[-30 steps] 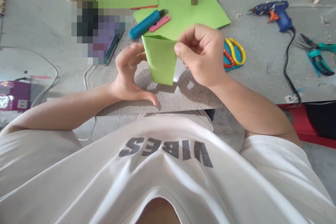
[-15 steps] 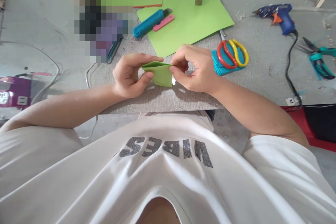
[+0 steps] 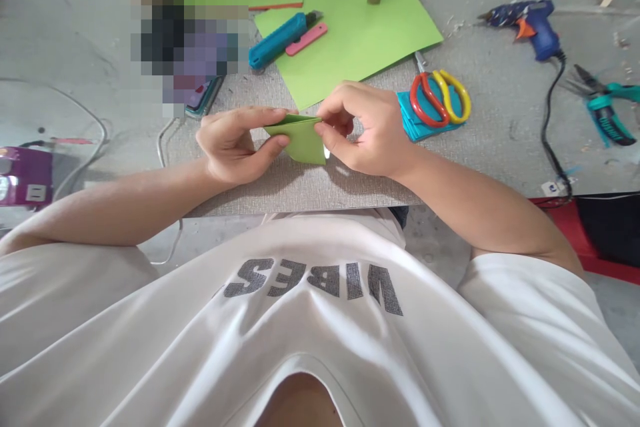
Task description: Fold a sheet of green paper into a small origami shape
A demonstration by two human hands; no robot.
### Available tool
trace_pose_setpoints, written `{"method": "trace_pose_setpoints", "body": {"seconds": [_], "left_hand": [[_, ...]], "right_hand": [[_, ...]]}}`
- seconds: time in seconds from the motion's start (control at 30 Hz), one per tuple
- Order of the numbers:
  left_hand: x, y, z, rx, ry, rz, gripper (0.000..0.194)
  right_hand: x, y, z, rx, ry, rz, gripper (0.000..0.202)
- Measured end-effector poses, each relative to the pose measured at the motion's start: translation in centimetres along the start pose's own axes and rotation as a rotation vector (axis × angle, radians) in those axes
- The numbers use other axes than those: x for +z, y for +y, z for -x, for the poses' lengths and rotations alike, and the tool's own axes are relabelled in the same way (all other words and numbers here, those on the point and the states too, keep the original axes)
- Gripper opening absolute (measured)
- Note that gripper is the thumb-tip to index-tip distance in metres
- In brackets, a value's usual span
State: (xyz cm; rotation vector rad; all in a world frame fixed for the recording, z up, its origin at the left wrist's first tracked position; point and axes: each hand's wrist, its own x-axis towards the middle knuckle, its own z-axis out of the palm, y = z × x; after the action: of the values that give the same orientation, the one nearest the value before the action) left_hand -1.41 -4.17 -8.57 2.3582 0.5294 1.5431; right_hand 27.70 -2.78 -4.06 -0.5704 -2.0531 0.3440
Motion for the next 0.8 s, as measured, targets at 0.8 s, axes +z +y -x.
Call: {"method": "trace_pose_setpoints", "body": {"seconds": [0.8], "left_hand": [[0.6,1.4,-0.4,-0.268,-0.269,-0.103,0.055]], "right_hand": [[0.5,-1.1,0.4,0.198,-0.11,-0.249,0.025]]}}
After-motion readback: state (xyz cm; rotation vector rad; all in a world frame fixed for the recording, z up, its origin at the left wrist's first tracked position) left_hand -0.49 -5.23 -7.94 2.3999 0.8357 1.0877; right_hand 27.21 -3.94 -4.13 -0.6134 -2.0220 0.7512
